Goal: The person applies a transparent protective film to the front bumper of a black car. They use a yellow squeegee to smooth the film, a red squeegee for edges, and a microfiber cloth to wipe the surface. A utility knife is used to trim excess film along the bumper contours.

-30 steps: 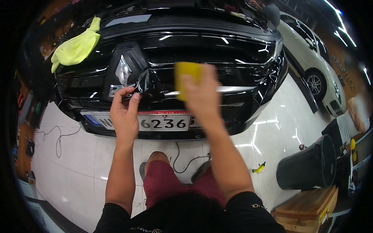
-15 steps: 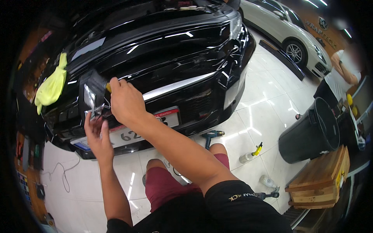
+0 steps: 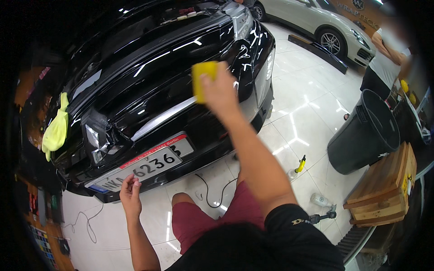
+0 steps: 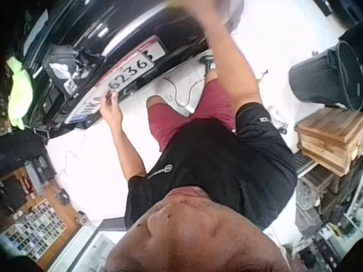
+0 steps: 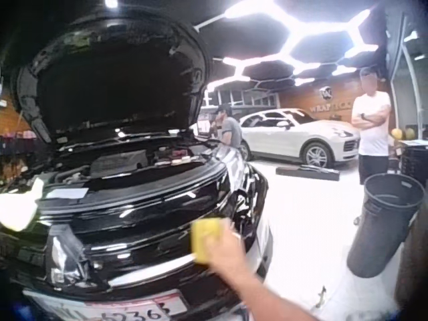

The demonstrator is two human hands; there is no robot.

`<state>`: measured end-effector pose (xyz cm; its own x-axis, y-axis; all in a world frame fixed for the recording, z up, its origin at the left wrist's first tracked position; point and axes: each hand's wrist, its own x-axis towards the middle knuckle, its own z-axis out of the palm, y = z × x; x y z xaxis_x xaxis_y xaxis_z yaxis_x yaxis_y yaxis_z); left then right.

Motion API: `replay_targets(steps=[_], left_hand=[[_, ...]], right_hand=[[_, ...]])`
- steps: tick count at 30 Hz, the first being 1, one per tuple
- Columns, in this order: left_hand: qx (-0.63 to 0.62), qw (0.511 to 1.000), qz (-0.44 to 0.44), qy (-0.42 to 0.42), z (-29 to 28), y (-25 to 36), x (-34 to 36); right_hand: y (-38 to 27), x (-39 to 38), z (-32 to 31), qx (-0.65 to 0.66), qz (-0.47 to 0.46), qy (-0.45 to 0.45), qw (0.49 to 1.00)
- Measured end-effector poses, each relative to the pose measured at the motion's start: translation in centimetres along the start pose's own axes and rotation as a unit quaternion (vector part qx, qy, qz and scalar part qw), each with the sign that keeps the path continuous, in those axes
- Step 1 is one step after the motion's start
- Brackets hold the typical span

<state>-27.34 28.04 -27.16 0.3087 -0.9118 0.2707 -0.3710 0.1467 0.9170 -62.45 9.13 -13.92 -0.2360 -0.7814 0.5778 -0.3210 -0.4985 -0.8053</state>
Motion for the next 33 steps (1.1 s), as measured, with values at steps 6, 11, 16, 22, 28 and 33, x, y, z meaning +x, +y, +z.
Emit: replay_targets(steps=[6,11,16,22,28,33], left_hand=[[0.12,0.966,0.14,-0.182,3.8,6.8,2.2],[0.147,0.928,0.207,-0.271,-0.1,14.2,7.6],[0.152,0.892,0.335,-0.262,3.8,22.2,17.1],[0.035,0.913,0.092,-0.395,8.6,27.8,25.3],[0.107,0.934,0.064,-0.334,9.2,30.0,39.2],[0.091,0.808,-0.013,-0.583,17.0,32.6,31.5]], right_hand=[[-1.9,-3.8,6.7,-0.033,-0.063,-0.083,0.994],[0.7,2.7,-0.3,-0.165,0.032,0.033,0.985],[-5.2,0.9,1.0,0.157,0.073,-0.065,0.983],[-8.6,4.1,7.2,0.217,0.046,-0.09,0.971],[-4.9,3.7,-0.2,0.083,0.257,-0.025,0.963],[-7.7,-1.0,-0.1,0.327,0.288,0.051,0.899]])
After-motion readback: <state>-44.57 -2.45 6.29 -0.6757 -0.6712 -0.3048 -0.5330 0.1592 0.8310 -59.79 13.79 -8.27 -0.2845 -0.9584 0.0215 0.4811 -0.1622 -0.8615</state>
